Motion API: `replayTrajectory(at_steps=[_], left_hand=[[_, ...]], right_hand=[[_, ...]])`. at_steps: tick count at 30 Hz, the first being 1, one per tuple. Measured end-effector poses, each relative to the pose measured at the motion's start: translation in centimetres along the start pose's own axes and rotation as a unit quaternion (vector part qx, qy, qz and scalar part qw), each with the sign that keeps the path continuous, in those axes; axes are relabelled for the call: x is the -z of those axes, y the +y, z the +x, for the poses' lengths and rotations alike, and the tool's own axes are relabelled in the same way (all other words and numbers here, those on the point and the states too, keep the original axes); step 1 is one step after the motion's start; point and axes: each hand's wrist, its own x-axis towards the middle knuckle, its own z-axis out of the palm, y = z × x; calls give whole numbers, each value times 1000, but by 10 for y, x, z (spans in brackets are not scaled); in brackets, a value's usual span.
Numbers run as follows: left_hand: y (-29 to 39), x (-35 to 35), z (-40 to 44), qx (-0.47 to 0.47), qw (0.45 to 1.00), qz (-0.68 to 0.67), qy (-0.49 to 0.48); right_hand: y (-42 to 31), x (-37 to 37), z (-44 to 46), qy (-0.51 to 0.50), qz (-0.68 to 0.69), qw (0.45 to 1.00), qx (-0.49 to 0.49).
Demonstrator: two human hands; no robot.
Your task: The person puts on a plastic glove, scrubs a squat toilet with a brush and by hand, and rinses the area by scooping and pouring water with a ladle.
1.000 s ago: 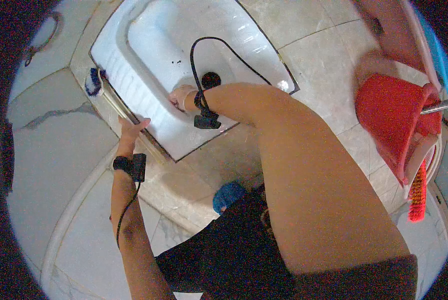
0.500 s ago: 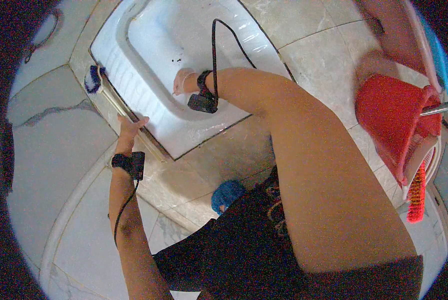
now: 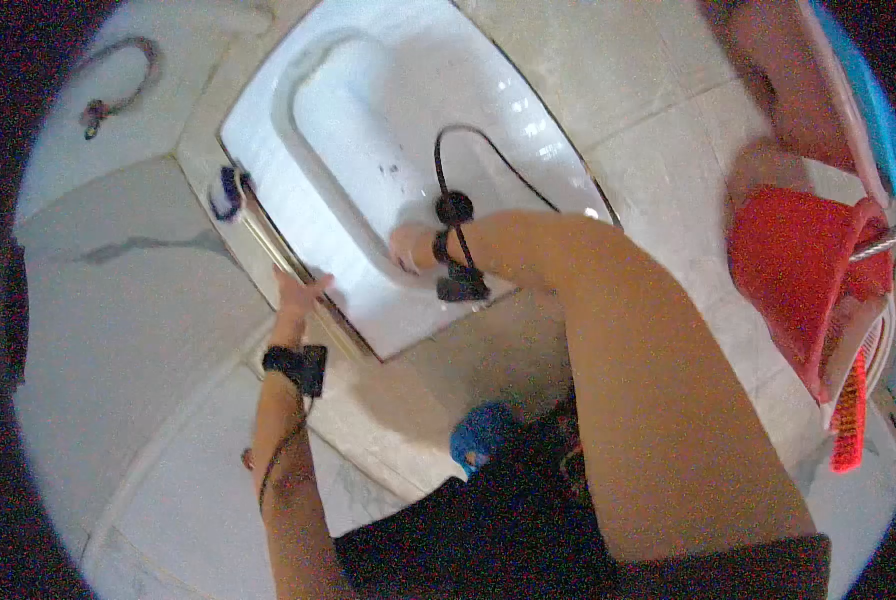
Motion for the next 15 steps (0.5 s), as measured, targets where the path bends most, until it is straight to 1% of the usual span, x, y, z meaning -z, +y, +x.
replayTrajectory(at_steps=[1,2,4,7,9,11,12,13,14,15], left_hand=[[5,0,-4,1,1000,-29,5],[5,0,-6,5,998,-57,6],[0,-1,-4,17,998,-61,-11],[65,22,-20,93,995,-7,-32],[85,28,-24,131,990,20,-46],[86,25,-27,113,993,23,-21],[85,23,-28,104,994,21,-9],[84,21,-29,115,993,30,-7],[83,18,-29,125,991,40,-5],[81,18,-28,136,989,52,-1]], right_hand=[[-9,10,-1,-52,-26,998,-38],[-5,2,4,-23,-12,999,-33],[7,-14,14,27,20,999,-26],[-11,51,22,73,111,986,-99],[5,72,67,171,62,975,-127],[13,103,102,216,70,955,-190],[10,116,113,229,14,958,-172],[9,125,121,239,-42,958,-154],[16,128,134,269,68,947,-162],[23,132,149,295,179,924,-165]])
